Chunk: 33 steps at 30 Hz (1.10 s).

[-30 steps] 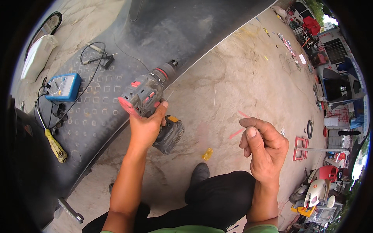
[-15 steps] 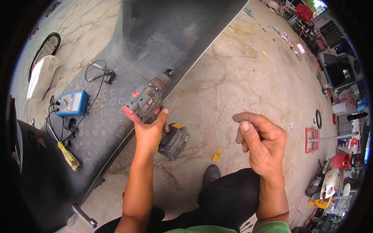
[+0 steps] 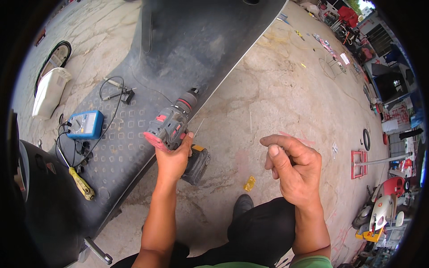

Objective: The person uses a cordless drill to remove screws from the scooter's body panel and then uses a screwdriver to pry and remove the panel. The person works on the scooter's front and side panels.

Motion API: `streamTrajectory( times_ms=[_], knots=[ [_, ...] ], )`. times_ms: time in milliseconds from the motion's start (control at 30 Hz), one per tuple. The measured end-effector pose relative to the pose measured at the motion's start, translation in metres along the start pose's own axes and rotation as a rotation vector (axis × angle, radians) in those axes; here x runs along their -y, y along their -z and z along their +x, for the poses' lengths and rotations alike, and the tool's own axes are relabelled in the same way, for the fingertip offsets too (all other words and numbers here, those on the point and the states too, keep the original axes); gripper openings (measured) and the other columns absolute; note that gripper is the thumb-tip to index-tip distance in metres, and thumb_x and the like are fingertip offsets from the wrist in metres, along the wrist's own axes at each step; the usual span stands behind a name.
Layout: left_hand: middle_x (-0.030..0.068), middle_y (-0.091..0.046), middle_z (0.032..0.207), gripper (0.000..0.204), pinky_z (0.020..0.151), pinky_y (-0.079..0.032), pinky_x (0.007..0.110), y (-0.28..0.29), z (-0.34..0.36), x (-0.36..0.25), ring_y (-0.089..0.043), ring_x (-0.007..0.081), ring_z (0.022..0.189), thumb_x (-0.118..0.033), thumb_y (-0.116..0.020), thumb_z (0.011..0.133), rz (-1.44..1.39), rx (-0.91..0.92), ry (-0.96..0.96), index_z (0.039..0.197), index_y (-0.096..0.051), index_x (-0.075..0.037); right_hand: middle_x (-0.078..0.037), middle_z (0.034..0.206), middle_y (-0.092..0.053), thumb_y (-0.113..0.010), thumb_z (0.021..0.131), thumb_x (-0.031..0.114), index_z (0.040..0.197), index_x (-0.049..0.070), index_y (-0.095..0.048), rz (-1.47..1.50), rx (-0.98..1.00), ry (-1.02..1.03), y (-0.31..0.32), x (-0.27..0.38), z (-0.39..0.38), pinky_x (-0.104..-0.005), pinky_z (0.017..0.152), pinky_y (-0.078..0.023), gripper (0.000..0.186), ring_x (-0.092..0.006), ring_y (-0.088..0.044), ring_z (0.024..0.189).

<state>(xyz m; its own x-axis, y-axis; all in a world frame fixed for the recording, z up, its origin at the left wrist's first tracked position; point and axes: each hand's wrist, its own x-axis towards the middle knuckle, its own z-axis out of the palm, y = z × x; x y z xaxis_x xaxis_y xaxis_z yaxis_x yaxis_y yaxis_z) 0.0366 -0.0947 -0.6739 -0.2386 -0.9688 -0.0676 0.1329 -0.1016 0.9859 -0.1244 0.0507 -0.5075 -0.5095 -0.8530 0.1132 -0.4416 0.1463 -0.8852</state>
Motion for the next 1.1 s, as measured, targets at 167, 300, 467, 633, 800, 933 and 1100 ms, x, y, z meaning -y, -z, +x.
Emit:
streamTrajectory(
  times_ms=[167,300,467,633,800,933,1100],
  knots=[
    [0.0044,-0.057,0.08,0.018,0.046,-0.046,0.027,-0.005,-0.003,-0.017,-0.054,0.0108,0.057,0.001,-0.07,0.086,-0.211,0.006,0.14,0.096,-0.055,-0.001,-0.003,0.064,-0.06,-0.061,0.098,0.014,0.103,-0.002,-0.07,0.014,-0.006,0.011,0.003,-0.002,0.0,-0.021,0.049,-0.038,0.019,-0.0052,-0.049,0.053],
    [0.004,-0.058,0.08,0.019,0.046,-0.045,0.027,-0.003,-0.004,-0.017,-0.054,0.0107,0.056,0.001,-0.071,0.086,-0.184,-0.007,0.123,0.097,-0.055,-0.001,-0.003,0.064,-0.061,-0.061,0.097,0.014,0.102,-0.002,-0.07,0.012,-0.002,0.002,0.001,0.001,-0.003,-0.0212,0.049,-0.039,0.018,-0.0053,-0.049,0.053],
    [0.003,-0.058,0.079,0.02,0.046,-0.044,0.026,-0.006,-0.001,-0.018,-0.053,0.0098,0.055,0.0,-0.071,0.086,-0.281,0.011,0.153,0.099,-0.056,-0.002,-0.003,0.066,-0.061,-0.061,0.097,0.013,0.101,-0.002,-0.071,0.017,-0.019,0.011,-0.001,-0.001,0.0,-0.0213,0.049,-0.039,0.018,-0.0056,-0.05,0.053],
    [0.0039,-0.059,0.082,0.02,0.045,-0.044,0.027,-0.004,0.001,-0.021,-0.053,0.0109,0.054,0.0,-0.071,0.086,-0.343,0.01,0.207,0.099,-0.056,-0.003,-0.003,0.067,-0.061,-0.061,0.097,0.012,0.1,-0.002,-0.07,0.004,-0.002,0.035,-0.004,0.005,0.0,-0.0213,0.049,-0.039,0.017,-0.0059,-0.051,0.053],
    [0.0047,-0.059,0.083,0.019,0.044,-0.044,0.027,-0.005,-0.001,-0.016,-0.053,0.0113,0.054,0.001,-0.07,0.086,-0.325,0.012,0.158,0.098,-0.056,-0.002,-0.004,0.067,-0.061,-0.061,0.097,0.012,0.1,-0.002,-0.07,0.008,-0.009,0.047,-0.003,0.003,-0.001,-0.0214,0.049,-0.039,0.017,-0.0062,-0.051,0.053],
    [0.0042,-0.059,0.081,0.018,0.044,-0.043,0.027,-0.006,-0.001,-0.017,-0.053,0.0108,0.053,0.001,-0.07,0.086,-0.334,-0.001,0.196,0.096,-0.055,-0.002,-0.004,0.067,-0.061,-0.061,0.097,0.012,0.1,-0.003,-0.07,0.007,-0.004,0.055,-0.005,0.002,0.0,-0.0213,0.048,-0.039,0.017,-0.0062,-0.051,0.053],
    [0.0039,-0.058,0.078,0.015,0.045,-0.044,0.028,-0.005,0.0,-0.017,-0.054,0.0127,0.054,0.002,-0.069,0.085,-0.289,0.007,0.196,0.092,-0.057,-0.002,-0.004,0.066,-0.061,-0.061,0.097,0.012,0.1,-0.003,-0.07,0.016,0.0,0.047,-0.007,0.003,0.001,-0.0213,0.049,-0.039,0.017,-0.0062,-0.051,0.052]
  ],
)
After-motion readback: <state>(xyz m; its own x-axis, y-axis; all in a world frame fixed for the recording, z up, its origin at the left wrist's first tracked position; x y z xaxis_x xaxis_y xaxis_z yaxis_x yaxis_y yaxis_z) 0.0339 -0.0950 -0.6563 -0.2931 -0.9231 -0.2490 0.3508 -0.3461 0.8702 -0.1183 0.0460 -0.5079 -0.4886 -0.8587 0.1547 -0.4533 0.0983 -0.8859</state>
